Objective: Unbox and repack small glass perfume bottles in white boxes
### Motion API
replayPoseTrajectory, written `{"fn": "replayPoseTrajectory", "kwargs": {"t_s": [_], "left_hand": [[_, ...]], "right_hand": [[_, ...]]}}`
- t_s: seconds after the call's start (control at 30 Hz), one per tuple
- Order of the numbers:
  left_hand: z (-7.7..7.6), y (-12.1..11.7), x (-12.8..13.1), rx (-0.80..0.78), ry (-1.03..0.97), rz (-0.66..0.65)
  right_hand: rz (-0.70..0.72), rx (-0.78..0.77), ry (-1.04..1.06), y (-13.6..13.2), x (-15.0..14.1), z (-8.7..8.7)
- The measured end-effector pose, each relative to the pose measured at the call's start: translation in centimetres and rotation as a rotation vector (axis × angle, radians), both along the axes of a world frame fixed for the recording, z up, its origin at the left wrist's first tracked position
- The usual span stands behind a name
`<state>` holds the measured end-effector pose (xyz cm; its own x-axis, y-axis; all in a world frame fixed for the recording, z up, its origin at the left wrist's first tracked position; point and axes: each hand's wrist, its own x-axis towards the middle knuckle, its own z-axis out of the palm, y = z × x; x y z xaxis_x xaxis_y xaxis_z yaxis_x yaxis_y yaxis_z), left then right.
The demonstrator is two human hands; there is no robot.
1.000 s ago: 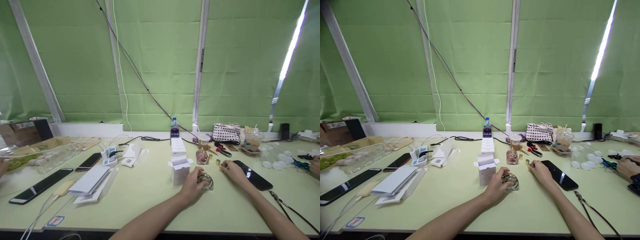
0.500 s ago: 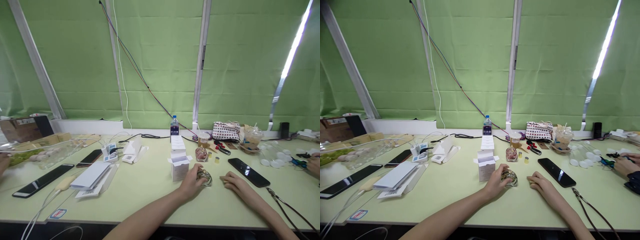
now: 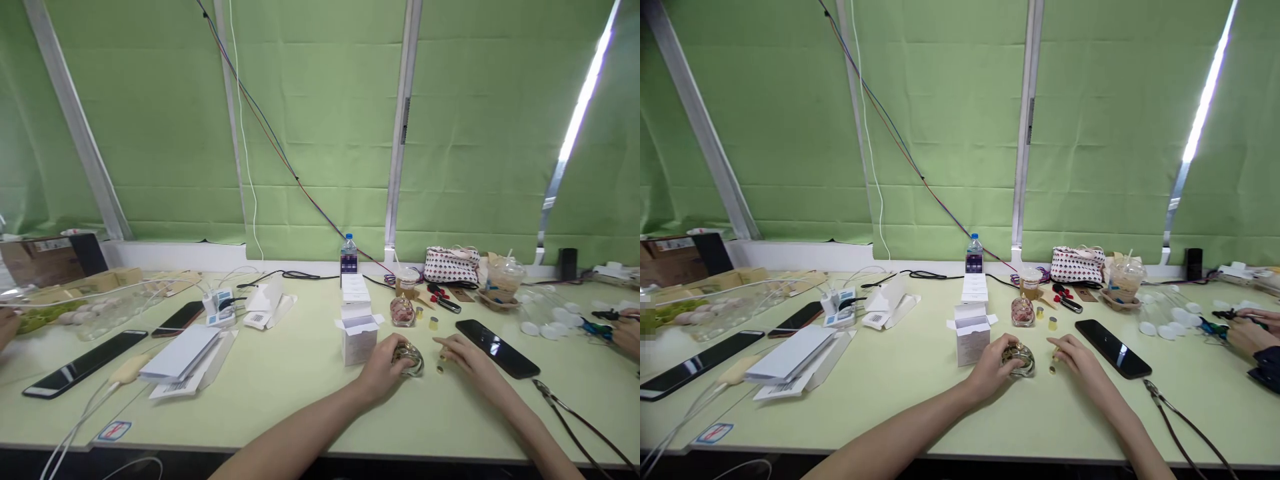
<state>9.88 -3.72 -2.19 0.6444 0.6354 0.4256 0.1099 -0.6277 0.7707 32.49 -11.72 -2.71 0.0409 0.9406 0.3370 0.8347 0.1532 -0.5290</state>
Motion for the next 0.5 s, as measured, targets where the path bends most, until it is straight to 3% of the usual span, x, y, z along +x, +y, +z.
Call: {"fn": "replayPoseTrajectory", "kwargs": {"t_s": [0.1,0.23,0.37,0.5], "left_hand": [[0.2,-0.1,0.0,-0.019,0.011,-0.007],[0.2,-0.1,0.0,-0.012,-0.012,-0.016],[0.0,0.1,0.1,0.013,-0.019,-0.021],[-0.1,0.1,0.1,-0.005,-0.026,-0.006]], "right_hand": [[-0.102,0.068,-0.029,0.1,1.2,-0.9],[-0.141,0.046,-0.068,0.1,1.9,-1.9],[-0.190,0.185,-0.110,-0.3,0.8,-1.5],[-0.082,0.099,-0.086,-1.0,-1.3,-1.0]]}}
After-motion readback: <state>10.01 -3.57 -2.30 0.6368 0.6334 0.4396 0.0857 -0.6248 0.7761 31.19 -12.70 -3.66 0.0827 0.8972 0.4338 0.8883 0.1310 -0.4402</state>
